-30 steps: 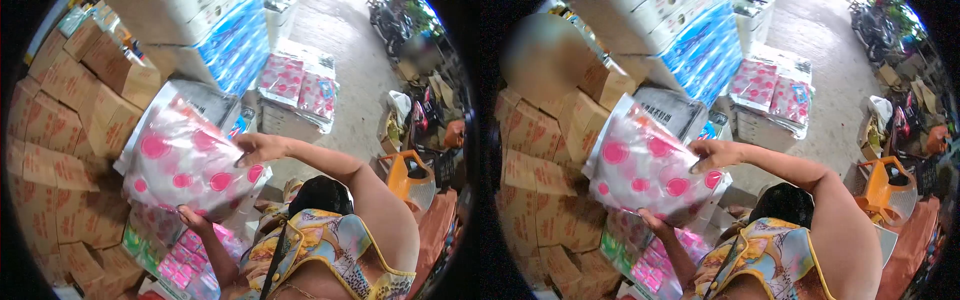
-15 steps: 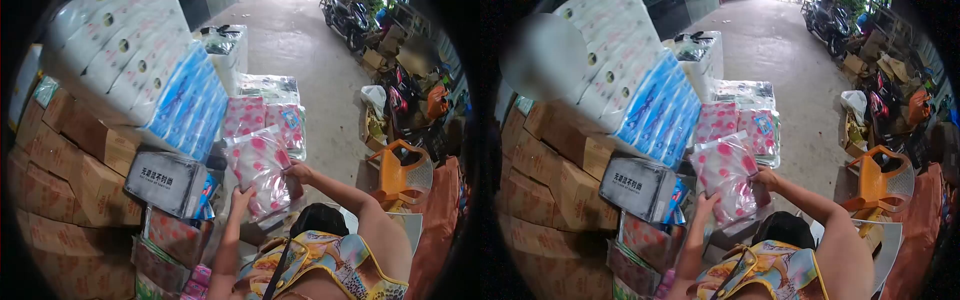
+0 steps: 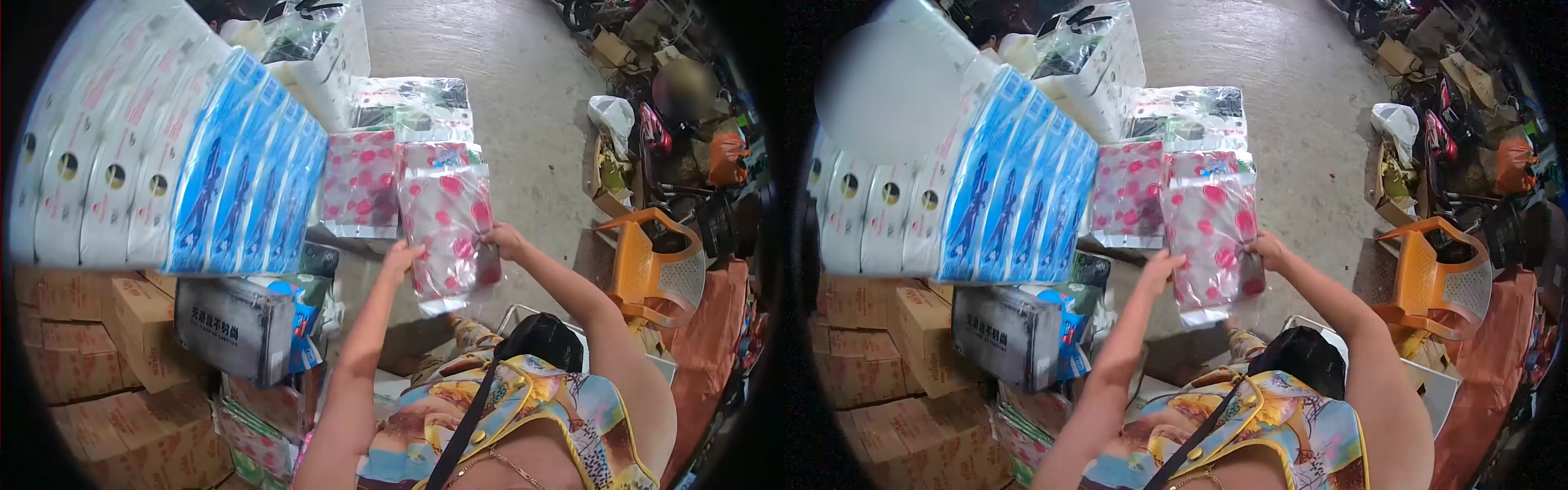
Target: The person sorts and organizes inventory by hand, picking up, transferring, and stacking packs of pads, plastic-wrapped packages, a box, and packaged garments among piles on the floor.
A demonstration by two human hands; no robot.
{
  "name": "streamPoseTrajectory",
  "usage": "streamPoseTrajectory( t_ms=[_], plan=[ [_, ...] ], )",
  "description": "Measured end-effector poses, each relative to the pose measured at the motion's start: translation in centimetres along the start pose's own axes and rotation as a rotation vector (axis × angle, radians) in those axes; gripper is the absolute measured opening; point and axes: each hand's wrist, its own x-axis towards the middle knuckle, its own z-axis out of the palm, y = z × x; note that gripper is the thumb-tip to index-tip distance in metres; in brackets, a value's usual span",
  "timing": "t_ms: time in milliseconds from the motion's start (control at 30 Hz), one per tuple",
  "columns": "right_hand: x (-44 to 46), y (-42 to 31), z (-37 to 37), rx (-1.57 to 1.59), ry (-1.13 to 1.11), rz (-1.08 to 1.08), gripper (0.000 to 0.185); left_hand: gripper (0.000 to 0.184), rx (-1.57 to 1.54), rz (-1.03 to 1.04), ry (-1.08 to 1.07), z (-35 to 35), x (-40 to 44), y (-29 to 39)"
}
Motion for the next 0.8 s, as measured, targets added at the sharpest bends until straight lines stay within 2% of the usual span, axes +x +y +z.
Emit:
streamPoseTrajectory(
  t_ms=[67,133,167,200,267,300,333,367,400,433,533,567,600,667,733,800],
  plan=[
    [2.7,-2.3,0.3,0.056,0.034,-0.046,0.038,0.022,0.019,0.122,0.005,-1.0,4.6,2.0],
    [5.5,-4.3,0.6,0.058,0.096,-0.136,0.039,0.022,0.143,0.172,0.100,-1.3,7.5,4.6],
    [6.0,-5.5,1.2,0.023,0.079,-0.164,0.043,0.036,0.334,0.123,0.160,-1.4,8.3,6.2],
    [6.3,-6.3,1.9,0.021,0.078,-0.154,0.043,0.036,0.328,0.115,0.165,-1.7,10.0,6.1],
    [6.4,-7.7,3.6,-0.228,0.320,-0.052,0.052,0.054,0.771,0.524,0.599,-1.9,11.5,5.8],
    [8.3,-6.6,2.3,-0.332,0.329,-0.014,0.060,0.066,0.862,0.359,0.552,-2.1,11.8,5.2],
    [9.1,-5.8,2.1,-0.334,0.320,-0.002,0.060,0.065,0.961,0.470,0.606,-2.4,12.6,3.6],
    [9.7,-5.2,2.1,-0.414,0.352,-0.096,0.061,0.064,1.063,0.585,0.660,-2.2,12.6,2.7],
    [10.4,-4.7,2.2,-0.492,0.383,-0.194,0.062,0.064,1.025,0.447,0.636,-1.9,12.5,1.7],
    [10.6,-4.4,2.6,-0.525,0.433,-0.227,0.062,0.064,1.025,0.439,0.646,-1.6,12.2,1.2],
    [10.4,-4.2,2.3,-0.507,0.398,-0.199,0.060,0.064,0.994,0.388,0.628,-1.2,11.5,0.1],
    [10.9,-3.9,2.1,-0.576,0.460,-0.209,0.069,0.064,0.984,0.381,0.645,-1.0,11.4,0.2],
    [11.1,-4.0,1.8,-0.595,0.439,-0.209,0.069,0.062,1.011,0.425,0.648,-0.9,11.6,0.5],
    [10.4,-4.6,3.1,-1.030,0.639,-0.312,0.069,0.061,1.018,0.443,0.706,-1.1,12.2,0.9],
    [10.6,-4.9,3.9,-1.173,0.644,-0.603,0.065,0.060,1.027,0.666,0.711,-1.4,13.1,0.9],
    [10.6,-5.8,5.7,-1.164,0.520,-0.888,0.070,0.061,1.020,0.637,0.826,0.1,10.8,2.1]
  ],
)
